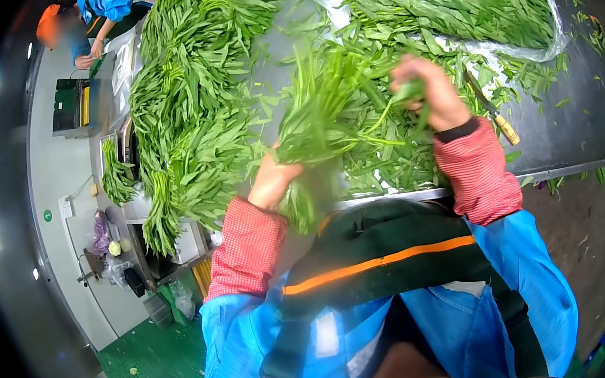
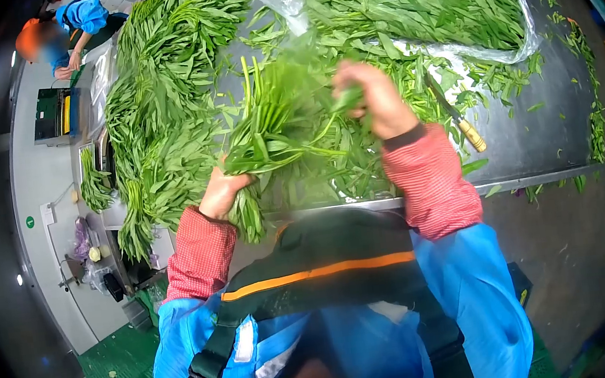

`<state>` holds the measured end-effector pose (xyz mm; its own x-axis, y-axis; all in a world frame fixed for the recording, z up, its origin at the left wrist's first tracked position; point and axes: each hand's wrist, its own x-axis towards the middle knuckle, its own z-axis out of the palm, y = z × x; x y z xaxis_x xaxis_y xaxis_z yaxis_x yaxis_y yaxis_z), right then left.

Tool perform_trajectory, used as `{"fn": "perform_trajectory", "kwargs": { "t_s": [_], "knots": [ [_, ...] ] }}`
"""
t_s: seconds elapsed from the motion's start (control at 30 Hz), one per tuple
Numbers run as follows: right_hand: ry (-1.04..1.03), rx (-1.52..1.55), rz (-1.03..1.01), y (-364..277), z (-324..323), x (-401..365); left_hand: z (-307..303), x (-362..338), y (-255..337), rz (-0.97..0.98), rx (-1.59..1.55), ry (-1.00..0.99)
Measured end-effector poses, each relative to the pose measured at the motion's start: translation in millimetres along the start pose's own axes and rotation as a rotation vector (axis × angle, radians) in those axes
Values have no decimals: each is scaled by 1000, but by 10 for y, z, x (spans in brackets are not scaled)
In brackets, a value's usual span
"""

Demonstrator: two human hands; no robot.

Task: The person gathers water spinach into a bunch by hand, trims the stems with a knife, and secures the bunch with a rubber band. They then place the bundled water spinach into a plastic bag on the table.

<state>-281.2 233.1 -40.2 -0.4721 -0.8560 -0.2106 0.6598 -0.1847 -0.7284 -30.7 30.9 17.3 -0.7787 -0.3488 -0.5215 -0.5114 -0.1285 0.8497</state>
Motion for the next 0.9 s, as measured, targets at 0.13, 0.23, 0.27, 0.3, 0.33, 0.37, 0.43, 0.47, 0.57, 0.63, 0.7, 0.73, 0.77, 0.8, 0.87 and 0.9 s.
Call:
{"fn": "perform_trajectory", "kwargs": {
  "t_s": [0.13,0.23,0.27,0.3,0.33,0.37,0.43,0.47,0.57,0.63,0.7,0.73,0.77,0.8,0.87,0.9],
  "knots": [
    [-205,425,-354,-452,-174,-225,6,-67,-28,-160,-194,151],
    [71,-334,-101,-220,-81,-223,-32,-63,-15,-290,-376,124],
    [240,-658,40,-151,-5,-231,-32,-58,-2,-339,-412,151],
    [105,-777,15,-33,-96,-201,-4,-74,67,-349,-450,132],
    [157,-654,-45,21,44,-231,53,-109,179,-362,-489,114],
    [189,-647,-128,62,148,-236,94,-125,237,-374,-529,96],
    [207,-755,-412,130,321,-206,109,-97,171,-301,-470,67],
    [196,-870,-616,160,404,-194,111,-85,151,-267,-437,48],
    [320,-1242,-839,36,799,-257,159,-45,126,-167,-269,50],
    [267,-1549,-769,37,902,-232,170,-38,109,-164,-198,50],
    [145,-1822,-515,148,870,-133,198,-15,50,-103,-148,43],
    [112,-1740,-535,257,798,-71,199,2,8,-71,-122,40],
    [76,-1658,-554,409,688,3,162,7,-41,-80,-93,6],
    [37,-1574,-569,517,590,68,166,-26,-3,-83,-126,-12],
    [338,-1467,-517,494,444,133,183,-112,111,-87,-192,-46],
    [429,-1366,-443,395,333,158,158,-135,81,-97,-197,-60]
  ]
}}
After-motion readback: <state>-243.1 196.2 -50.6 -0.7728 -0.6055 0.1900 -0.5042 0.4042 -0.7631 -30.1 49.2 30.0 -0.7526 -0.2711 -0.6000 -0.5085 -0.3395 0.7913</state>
